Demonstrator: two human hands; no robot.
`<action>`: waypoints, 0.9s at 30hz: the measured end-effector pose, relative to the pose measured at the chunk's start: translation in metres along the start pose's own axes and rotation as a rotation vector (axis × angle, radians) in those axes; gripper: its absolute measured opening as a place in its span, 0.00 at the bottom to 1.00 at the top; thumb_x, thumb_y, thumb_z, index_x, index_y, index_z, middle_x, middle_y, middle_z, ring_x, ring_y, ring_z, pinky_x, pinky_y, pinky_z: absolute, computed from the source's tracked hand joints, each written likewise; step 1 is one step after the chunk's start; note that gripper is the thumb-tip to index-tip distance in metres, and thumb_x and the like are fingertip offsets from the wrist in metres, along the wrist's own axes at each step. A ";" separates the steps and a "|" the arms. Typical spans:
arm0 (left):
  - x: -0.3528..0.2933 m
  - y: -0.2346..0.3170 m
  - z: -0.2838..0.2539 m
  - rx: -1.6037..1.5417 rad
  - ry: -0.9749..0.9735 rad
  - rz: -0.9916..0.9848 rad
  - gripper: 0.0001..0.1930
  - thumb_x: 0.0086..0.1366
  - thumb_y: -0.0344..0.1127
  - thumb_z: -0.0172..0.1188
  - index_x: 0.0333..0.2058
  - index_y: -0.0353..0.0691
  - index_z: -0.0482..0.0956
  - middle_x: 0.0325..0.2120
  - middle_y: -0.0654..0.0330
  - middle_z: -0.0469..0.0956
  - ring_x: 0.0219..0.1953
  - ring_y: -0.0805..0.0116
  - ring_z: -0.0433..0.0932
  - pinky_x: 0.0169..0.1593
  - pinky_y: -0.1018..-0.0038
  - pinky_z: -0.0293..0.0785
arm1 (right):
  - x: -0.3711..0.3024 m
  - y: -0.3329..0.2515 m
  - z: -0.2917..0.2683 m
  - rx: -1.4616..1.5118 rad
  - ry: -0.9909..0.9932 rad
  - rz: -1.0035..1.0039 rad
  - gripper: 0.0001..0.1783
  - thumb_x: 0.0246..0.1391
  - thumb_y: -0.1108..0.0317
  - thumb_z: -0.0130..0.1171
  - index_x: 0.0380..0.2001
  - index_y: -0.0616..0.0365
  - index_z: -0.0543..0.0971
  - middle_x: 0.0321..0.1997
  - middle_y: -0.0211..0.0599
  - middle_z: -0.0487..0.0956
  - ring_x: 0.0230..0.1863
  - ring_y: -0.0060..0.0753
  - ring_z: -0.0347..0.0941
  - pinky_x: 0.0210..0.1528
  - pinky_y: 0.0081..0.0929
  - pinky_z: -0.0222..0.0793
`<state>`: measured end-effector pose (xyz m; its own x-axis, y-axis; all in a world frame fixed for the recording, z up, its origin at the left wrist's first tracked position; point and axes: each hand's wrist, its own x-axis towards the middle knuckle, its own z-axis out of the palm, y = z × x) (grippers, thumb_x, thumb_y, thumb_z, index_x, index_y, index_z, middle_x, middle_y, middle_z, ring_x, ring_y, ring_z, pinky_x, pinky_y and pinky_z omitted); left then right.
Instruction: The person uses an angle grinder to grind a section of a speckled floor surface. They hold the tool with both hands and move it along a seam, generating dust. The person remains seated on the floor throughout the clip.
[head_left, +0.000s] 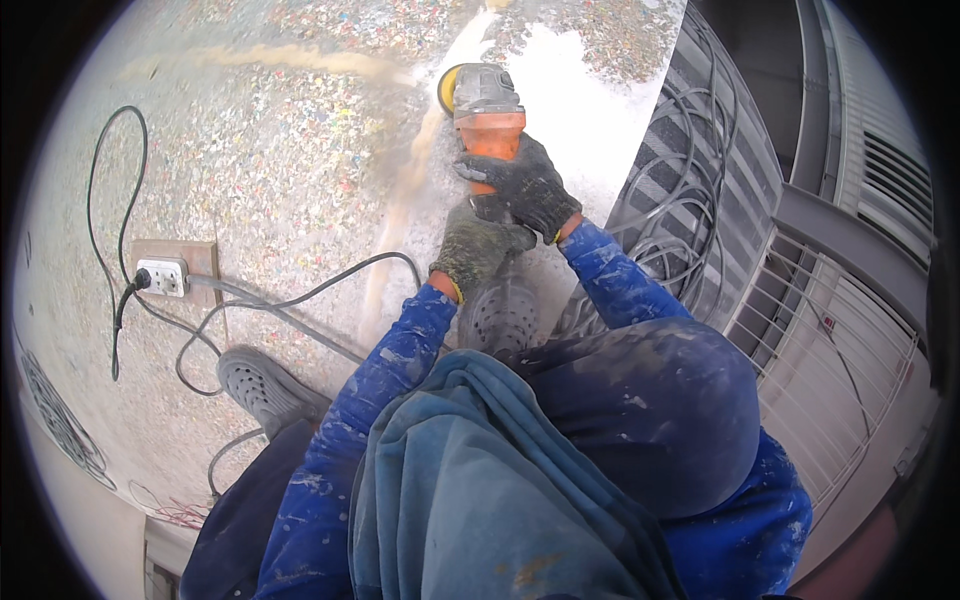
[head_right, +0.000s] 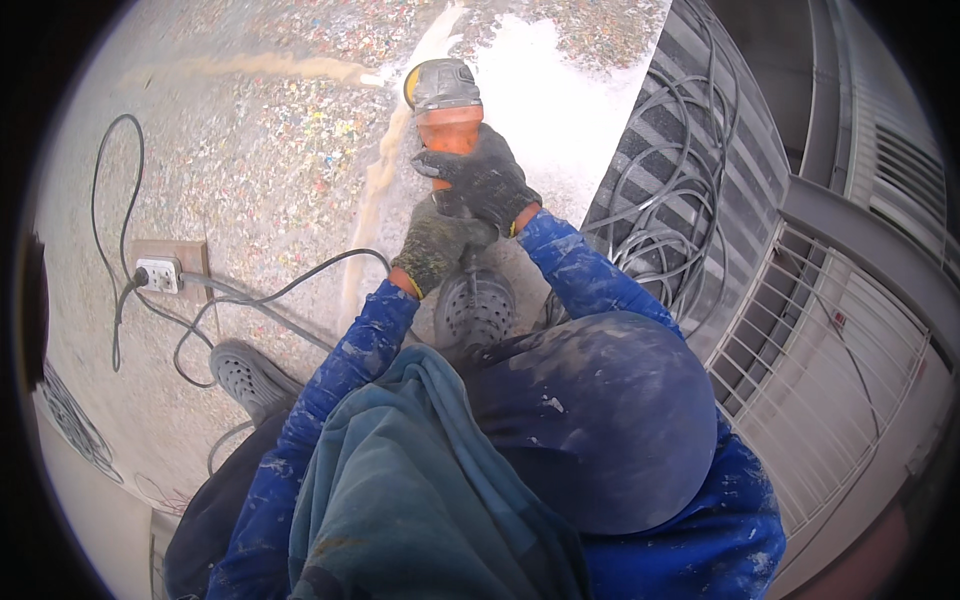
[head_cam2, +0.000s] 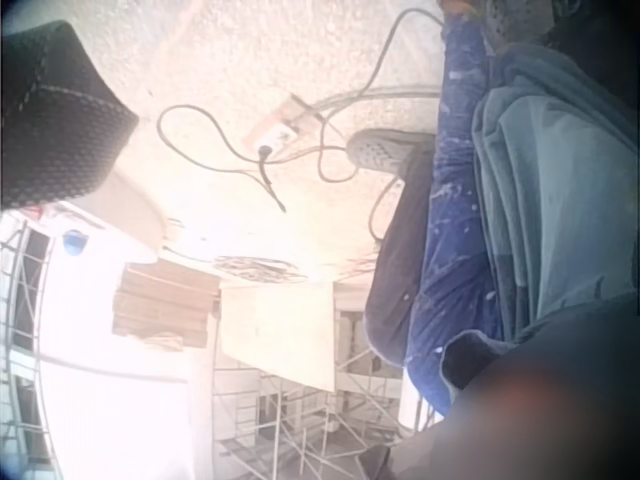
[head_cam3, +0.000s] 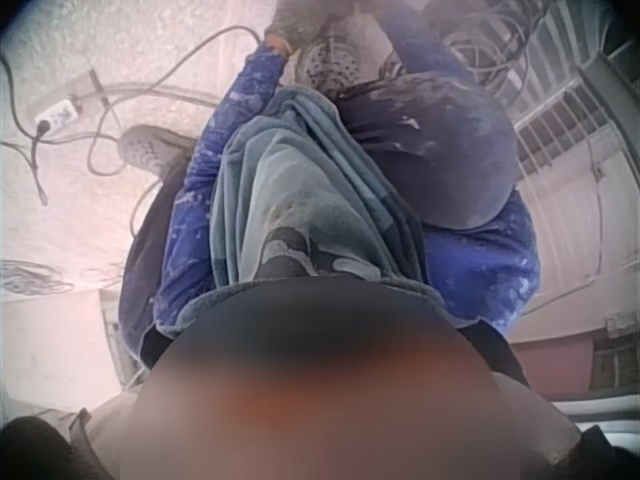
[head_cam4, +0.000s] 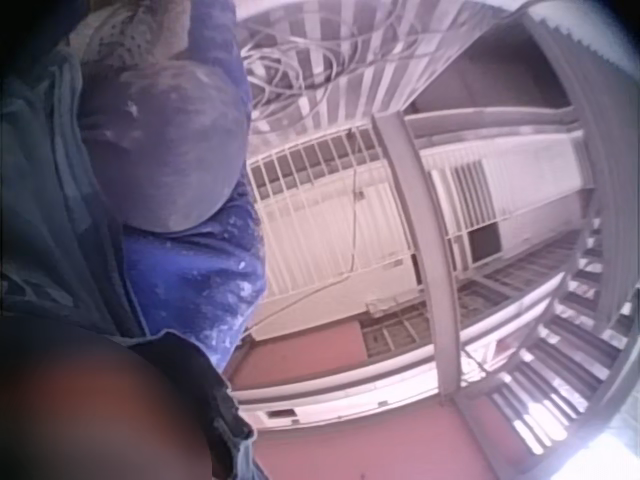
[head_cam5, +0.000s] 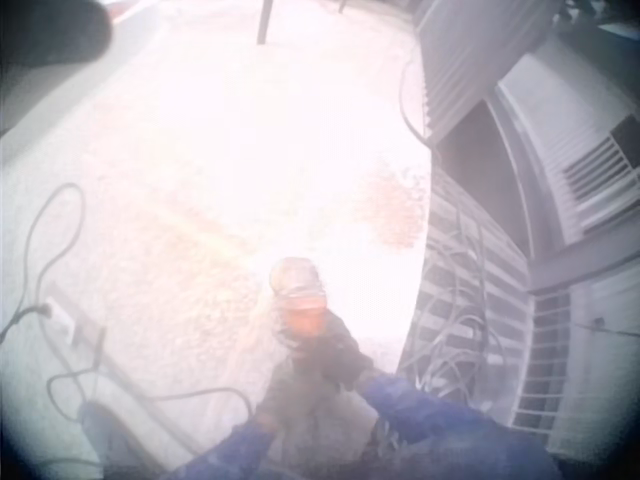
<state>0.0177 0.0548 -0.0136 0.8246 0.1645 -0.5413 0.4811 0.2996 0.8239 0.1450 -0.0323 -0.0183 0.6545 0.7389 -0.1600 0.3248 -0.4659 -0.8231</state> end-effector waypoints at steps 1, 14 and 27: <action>0.001 0.002 -0.002 -0.007 -0.005 -0.035 0.20 0.47 0.39 0.76 0.35 0.35 0.80 0.27 0.58 0.81 0.27 0.68 0.78 0.34 0.68 0.75 | 0.003 0.001 0.001 -0.053 -0.005 -0.031 0.29 0.46 0.49 0.73 0.45 0.58 0.80 0.41 0.40 0.81 0.41 0.39 0.77 0.42 0.36 0.75; 0.038 0.023 -0.021 0.712 -0.257 0.038 0.12 0.64 0.39 0.60 0.42 0.40 0.83 0.33 0.56 0.83 0.38 0.61 0.81 0.43 0.67 0.76 | 0.045 -0.004 -0.010 -0.051 -0.009 -0.008 0.31 0.43 0.48 0.74 0.47 0.54 0.79 0.40 0.38 0.81 0.41 0.37 0.79 0.43 0.34 0.76; 0.058 0.047 -0.018 0.338 -0.232 0.161 0.07 0.59 0.33 0.65 0.26 0.37 0.81 0.18 0.60 0.79 0.19 0.69 0.78 0.24 0.72 0.74 | 0.067 0.006 -0.023 0.055 -0.044 0.057 0.25 0.47 0.52 0.72 0.48 0.47 0.82 0.40 0.36 0.82 0.37 0.34 0.80 0.41 0.32 0.77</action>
<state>0.0826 0.0956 -0.0092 0.9235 -0.0430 -0.3813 0.3796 -0.0433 0.9242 0.2064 0.0031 -0.0210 0.6398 0.7331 -0.2307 0.2485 -0.4814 -0.8406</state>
